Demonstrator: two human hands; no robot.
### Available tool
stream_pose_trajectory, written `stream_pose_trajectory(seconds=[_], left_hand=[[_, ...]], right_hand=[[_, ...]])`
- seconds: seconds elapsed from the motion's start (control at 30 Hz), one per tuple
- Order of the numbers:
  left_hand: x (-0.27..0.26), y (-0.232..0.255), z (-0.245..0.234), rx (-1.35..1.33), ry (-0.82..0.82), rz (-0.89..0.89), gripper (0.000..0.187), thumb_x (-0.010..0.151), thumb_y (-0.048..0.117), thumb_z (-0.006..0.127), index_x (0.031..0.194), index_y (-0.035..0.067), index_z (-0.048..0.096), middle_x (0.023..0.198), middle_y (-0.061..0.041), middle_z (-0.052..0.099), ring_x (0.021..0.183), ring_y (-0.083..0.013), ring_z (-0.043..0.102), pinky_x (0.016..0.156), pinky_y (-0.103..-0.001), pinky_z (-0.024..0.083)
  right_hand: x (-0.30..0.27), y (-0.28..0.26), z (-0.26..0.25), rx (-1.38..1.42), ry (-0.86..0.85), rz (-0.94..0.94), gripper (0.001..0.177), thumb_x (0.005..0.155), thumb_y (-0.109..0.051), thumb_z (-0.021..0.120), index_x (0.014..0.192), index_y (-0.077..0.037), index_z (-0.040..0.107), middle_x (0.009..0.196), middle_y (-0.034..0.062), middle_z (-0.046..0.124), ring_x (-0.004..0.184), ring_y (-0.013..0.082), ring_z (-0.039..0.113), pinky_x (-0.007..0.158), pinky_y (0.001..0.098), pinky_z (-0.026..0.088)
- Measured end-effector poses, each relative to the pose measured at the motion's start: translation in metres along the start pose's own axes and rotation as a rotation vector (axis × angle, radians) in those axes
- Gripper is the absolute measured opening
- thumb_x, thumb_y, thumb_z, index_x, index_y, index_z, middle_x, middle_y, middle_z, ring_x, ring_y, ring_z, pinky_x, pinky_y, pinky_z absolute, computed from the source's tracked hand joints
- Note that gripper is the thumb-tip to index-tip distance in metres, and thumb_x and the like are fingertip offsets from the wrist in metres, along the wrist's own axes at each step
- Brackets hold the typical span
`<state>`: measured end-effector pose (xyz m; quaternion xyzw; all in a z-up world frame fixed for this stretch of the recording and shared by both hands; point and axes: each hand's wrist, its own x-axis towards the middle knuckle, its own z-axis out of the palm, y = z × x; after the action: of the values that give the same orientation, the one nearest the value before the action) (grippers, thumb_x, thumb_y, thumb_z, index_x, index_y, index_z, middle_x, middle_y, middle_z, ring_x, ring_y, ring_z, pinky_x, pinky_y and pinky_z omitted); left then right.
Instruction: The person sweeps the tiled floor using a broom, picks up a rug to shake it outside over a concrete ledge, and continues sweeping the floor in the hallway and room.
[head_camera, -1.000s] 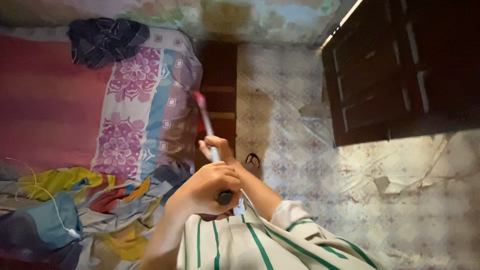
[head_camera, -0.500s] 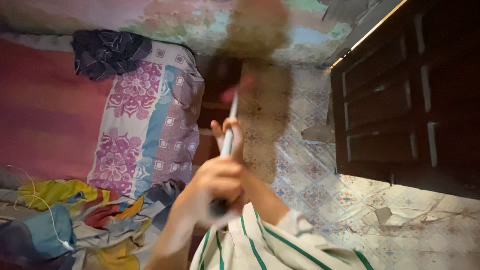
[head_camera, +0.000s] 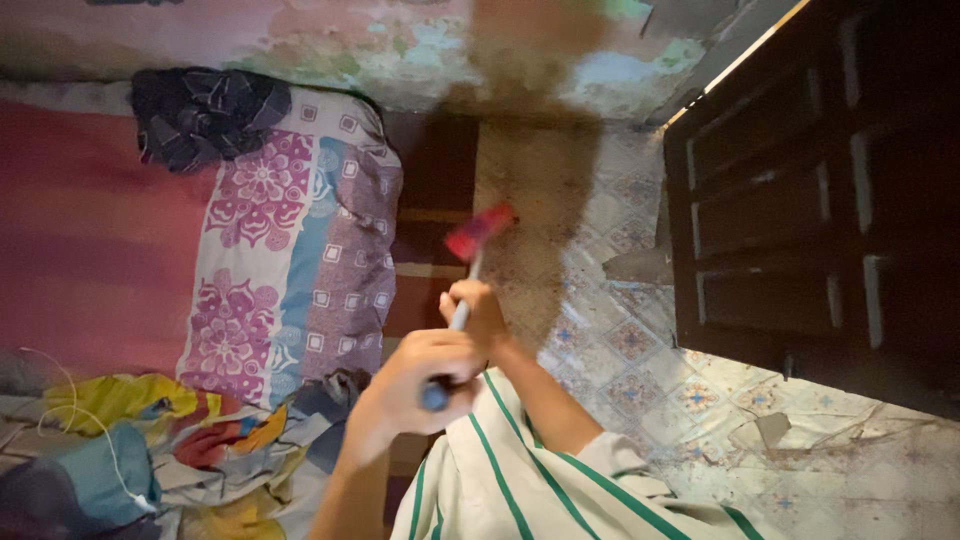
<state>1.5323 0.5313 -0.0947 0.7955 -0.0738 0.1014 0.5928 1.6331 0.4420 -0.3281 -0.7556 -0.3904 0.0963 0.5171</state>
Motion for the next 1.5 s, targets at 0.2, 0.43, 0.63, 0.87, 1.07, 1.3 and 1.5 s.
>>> stream_pose_trajectory(seconds=[0.2, 0.43, 0.63, 0.87, 1.07, 1.3, 1.5], left_hand=[[-0.006, 0.097, -0.039, 0.023, 0.253, 0.132, 0.038, 0.077, 0.002, 0.073, 0.063, 0.011, 0.039, 0.064, 0.0, 0.054, 0.063, -0.0152, 0.066, 0.067, -0.036, 0.061], [0.025, 0.064, 0.002, 0.266, -0.326, 0.042, 0.035, 0.076, 0.008, 0.08, 0.066, 0.005, 0.047, 0.062, -0.009, 0.052, 0.06, -0.0327, 0.056, 0.059, -0.041, 0.045], [-0.016, -0.015, 0.041, -0.198, -0.139, -0.204, 0.017, 0.074, 0.005, 0.069, 0.072, 0.001, 0.052, 0.07, -0.01, 0.058, 0.063, -0.0246, 0.057, 0.06, -0.038, 0.046], [0.021, 0.014, -0.003, -0.371, -0.115, -0.003, 0.021, 0.081, 0.006, 0.063, 0.067, 0.006, 0.047, 0.066, -0.003, 0.053, 0.064, -0.0178, 0.056, 0.072, -0.039, 0.051], [0.137, 0.031, -0.026, 0.072, -0.369, 0.272, 0.021, 0.066, 0.007, 0.072, 0.067, 0.007, 0.051, 0.065, -0.008, 0.05, 0.063, -0.0285, 0.055, 0.063, -0.041, 0.046], [0.19, -0.052, -0.005, -0.014, -0.572, 0.182, 0.02, 0.073, 0.007, 0.073, 0.068, 0.003, 0.054, 0.072, -0.011, 0.059, 0.07, -0.0327, 0.061, 0.066, -0.041, 0.048], [0.227, -0.067, -0.021, -0.32, -0.556, -0.018, 0.01, 0.077, 0.004, 0.065, 0.071, 0.002, 0.058, 0.07, -0.011, 0.062, 0.07, -0.0311, 0.063, 0.069, -0.04, 0.05]], right_hand=[[0.01, -0.091, -0.016, 0.148, 0.101, -0.163, 0.031, 0.085, -0.012, 0.07, 0.061, -0.007, 0.051, 0.059, 0.0141, 0.053, 0.057, 0.0325, 0.056, 0.056, 0.0439, 0.045], [0.023, -0.043, 0.0, 0.312, -0.02, -0.199, 0.036, 0.091, -0.011, 0.064, 0.062, -0.006, 0.044, 0.06, 0.0145, 0.047, 0.057, 0.0325, 0.051, 0.058, 0.0447, 0.04], [-0.108, 0.05, -0.054, -0.026, -0.111, -0.031, 0.03, 0.079, -0.02, 0.069, 0.059, -0.008, 0.05, 0.057, 0.0137, 0.054, 0.05, 0.0318, 0.058, 0.051, 0.0449, 0.047], [-0.068, 0.024, -0.075, -0.17, 0.121, -0.034, 0.035, 0.085, -0.013, 0.07, 0.058, -0.006, 0.049, 0.055, 0.0151, 0.052, 0.049, 0.0338, 0.054, 0.051, 0.0449, 0.045], [0.097, -0.001, -0.068, 0.084, 0.374, -0.083, 0.032, 0.093, -0.015, 0.067, 0.068, -0.004, 0.05, 0.067, 0.0163, 0.054, 0.062, 0.0319, 0.055, 0.06, 0.0412, 0.044], [0.082, 0.109, -0.066, 0.257, 0.31, 0.309, 0.031, 0.093, -0.017, 0.065, 0.066, -0.007, 0.054, 0.065, 0.0131, 0.056, 0.059, 0.0253, 0.056, 0.058, 0.0384, 0.043], [0.024, 0.116, -0.113, -0.085, 0.285, 0.466, 0.023, 0.082, -0.017, 0.069, 0.062, -0.01, 0.062, 0.057, 0.0084, 0.061, 0.05, 0.0218, 0.062, 0.051, 0.0341, 0.047]])
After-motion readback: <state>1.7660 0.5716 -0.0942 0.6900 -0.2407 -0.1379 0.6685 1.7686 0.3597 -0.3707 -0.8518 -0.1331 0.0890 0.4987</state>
